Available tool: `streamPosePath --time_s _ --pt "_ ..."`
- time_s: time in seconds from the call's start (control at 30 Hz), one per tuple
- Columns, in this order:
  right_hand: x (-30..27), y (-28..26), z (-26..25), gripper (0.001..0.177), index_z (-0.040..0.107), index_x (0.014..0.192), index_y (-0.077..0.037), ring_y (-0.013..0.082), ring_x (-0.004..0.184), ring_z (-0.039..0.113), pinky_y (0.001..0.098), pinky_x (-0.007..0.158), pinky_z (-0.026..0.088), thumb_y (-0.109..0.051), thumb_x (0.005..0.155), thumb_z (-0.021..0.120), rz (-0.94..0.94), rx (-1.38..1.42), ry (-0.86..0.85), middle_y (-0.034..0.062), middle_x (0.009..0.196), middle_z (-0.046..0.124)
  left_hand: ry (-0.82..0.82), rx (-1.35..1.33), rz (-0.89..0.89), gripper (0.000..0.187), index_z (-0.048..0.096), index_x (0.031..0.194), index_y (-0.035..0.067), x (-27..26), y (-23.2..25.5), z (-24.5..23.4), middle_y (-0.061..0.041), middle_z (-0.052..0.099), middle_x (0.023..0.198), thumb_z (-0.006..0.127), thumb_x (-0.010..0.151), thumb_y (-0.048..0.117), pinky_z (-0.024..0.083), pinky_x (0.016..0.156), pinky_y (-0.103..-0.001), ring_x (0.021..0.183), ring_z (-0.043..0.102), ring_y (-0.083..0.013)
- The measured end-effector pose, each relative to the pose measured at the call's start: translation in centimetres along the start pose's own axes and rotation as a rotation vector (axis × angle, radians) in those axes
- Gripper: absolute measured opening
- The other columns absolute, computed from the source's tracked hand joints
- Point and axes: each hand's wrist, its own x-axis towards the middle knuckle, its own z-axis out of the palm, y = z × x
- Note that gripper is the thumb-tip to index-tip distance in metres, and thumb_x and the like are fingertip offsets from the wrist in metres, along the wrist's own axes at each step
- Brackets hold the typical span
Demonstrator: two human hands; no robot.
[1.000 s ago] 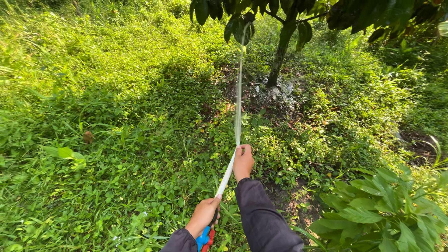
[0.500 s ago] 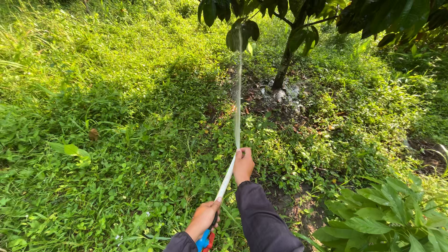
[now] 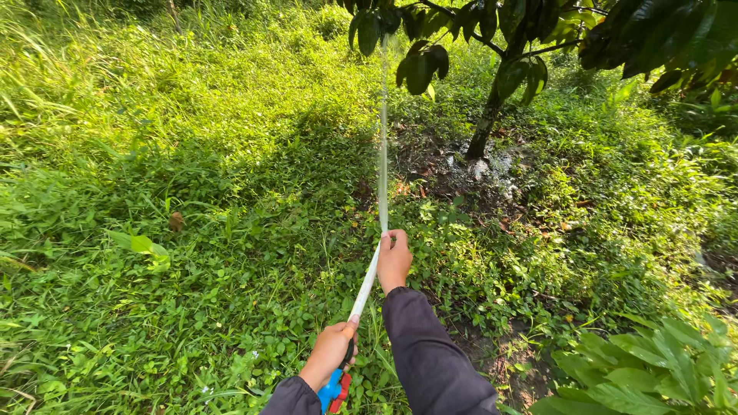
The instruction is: The person waters a tree and the surrounding vegetation by hand using a hose. They move the hose to spray water at different parts of the tree and the grass around it.
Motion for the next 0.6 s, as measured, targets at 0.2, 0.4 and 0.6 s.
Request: streamPosePath --time_s 0.2,0.4,0.6 --pt "-0.2 -0.8 -0.2 0.015 0.061 0.107 -0.011 0.0260 0.067 0.068 0.0421 0.064 0.052 -0.025 0.101 0.060 -0.039 -0.009 -0.023 0.0092 0.076 0.069 -0.005 -0.014 0.022 0.046 0.056 0.080 0.006 0.6 -0.3 -0.3 -0.004 0.057 0.062 0.053 0.103 0.047 0.043 0.048 -0.032 0.050 0.054 -0.0156" --pt "-0.5 -1.7 -0.2 0.016 0.060 0.108 -0.011 0.0248 0.067 0.067 0.0426 0.063 0.052 -0.026 0.103 0.057 -0.005 0.001 -0.076 0.0074 0.077 0.069 -0.031 -0.046 0.008 0.042 0.055 0.082 0.007 0.4 0.0 -0.7 -0.004 0.057 0.064 0.052 0.103 0.043 0.042 0.047 -0.032 0.050 0.050 -0.0151" --pt "-0.6 -2.3 0.7 0.017 0.059 0.107 -0.011 0.0249 0.065 0.067 0.0424 0.061 0.051 -0.027 0.103 0.057 -0.013 0.014 -0.111 0.0074 0.077 0.069 -0.006 -0.035 0.029 0.044 0.055 0.082 0.007 -0.2 0.4 -1.3 -0.004 0.056 0.064 0.051 0.103 0.046 0.043 0.047 -0.031 0.050 0.052 -0.0150"
